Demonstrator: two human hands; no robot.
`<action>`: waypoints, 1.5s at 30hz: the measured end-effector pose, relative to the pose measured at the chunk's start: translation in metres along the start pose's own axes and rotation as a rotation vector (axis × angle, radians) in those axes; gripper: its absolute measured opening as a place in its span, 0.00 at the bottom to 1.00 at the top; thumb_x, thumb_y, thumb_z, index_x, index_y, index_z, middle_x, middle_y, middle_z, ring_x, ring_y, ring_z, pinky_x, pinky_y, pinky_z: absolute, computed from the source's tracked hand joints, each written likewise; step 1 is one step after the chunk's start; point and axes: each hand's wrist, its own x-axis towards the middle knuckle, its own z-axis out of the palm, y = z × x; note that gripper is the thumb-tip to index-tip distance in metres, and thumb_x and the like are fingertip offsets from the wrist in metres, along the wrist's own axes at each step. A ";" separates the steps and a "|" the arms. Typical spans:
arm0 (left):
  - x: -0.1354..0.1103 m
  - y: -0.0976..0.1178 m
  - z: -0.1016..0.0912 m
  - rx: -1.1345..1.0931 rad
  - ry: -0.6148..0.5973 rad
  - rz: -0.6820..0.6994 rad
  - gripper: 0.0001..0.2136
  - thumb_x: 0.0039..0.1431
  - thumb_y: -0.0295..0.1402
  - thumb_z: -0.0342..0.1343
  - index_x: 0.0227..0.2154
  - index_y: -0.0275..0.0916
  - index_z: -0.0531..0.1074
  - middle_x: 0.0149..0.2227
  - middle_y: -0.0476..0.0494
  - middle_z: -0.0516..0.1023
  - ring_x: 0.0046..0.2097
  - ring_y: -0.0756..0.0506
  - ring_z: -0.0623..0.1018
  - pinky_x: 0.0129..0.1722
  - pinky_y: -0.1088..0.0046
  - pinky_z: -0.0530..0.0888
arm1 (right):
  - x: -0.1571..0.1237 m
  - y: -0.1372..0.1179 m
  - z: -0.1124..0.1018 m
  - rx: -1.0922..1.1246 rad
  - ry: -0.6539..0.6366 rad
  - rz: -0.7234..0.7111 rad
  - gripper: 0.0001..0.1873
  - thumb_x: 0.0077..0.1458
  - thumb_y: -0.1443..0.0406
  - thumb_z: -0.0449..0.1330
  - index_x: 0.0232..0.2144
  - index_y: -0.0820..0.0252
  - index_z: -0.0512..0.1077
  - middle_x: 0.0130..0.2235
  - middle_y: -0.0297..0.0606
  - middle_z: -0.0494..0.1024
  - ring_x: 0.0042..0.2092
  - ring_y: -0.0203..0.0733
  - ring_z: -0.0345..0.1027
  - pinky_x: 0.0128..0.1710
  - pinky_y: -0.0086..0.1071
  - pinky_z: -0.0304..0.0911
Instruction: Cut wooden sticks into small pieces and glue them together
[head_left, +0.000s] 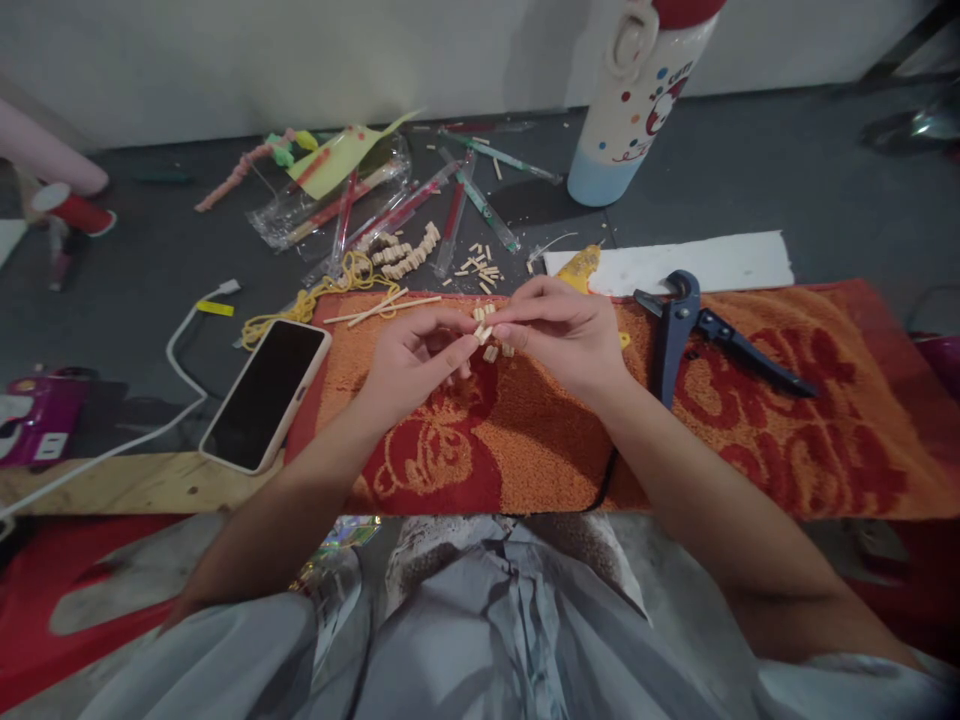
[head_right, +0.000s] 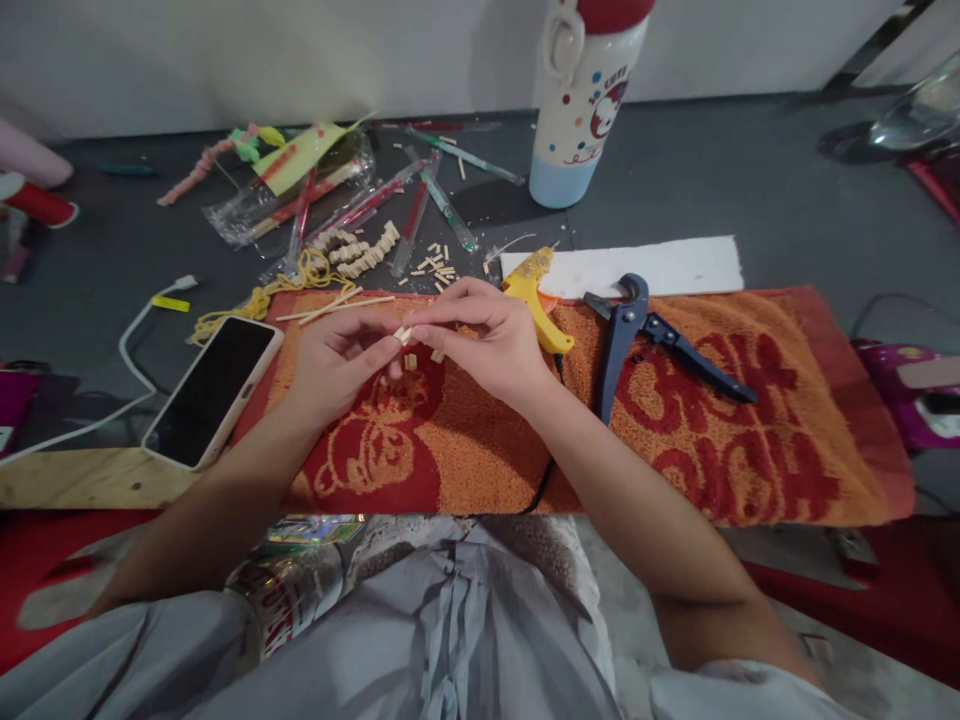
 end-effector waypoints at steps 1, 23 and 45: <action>0.000 0.000 0.000 0.009 0.002 0.015 0.15 0.53 0.46 0.64 0.33 0.38 0.75 0.23 0.51 0.76 0.20 0.54 0.73 0.19 0.79 0.71 | 0.000 0.000 0.000 0.001 0.001 -0.008 0.05 0.50 0.57 0.69 0.30 0.49 0.82 0.30 0.33 0.77 0.35 0.37 0.70 0.37 0.35 0.68; -0.004 0.002 -0.001 0.356 0.107 0.243 0.09 0.56 0.39 0.61 0.33 0.39 0.78 0.34 0.45 0.82 0.31 0.51 0.78 0.29 0.78 0.74 | -0.003 -0.002 0.006 -0.099 0.002 -0.011 0.12 0.49 0.55 0.69 0.30 0.57 0.79 0.31 0.35 0.78 0.30 0.34 0.68 0.32 0.32 0.67; -0.004 0.003 -0.001 0.444 0.109 0.301 0.05 0.56 0.36 0.61 0.32 0.41 0.78 0.33 0.46 0.82 0.31 0.51 0.77 0.29 0.77 0.72 | -0.003 0.001 0.003 -0.101 0.017 -0.023 0.08 0.49 0.57 0.70 0.29 0.55 0.81 0.30 0.36 0.80 0.31 0.36 0.71 0.33 0.34 0.68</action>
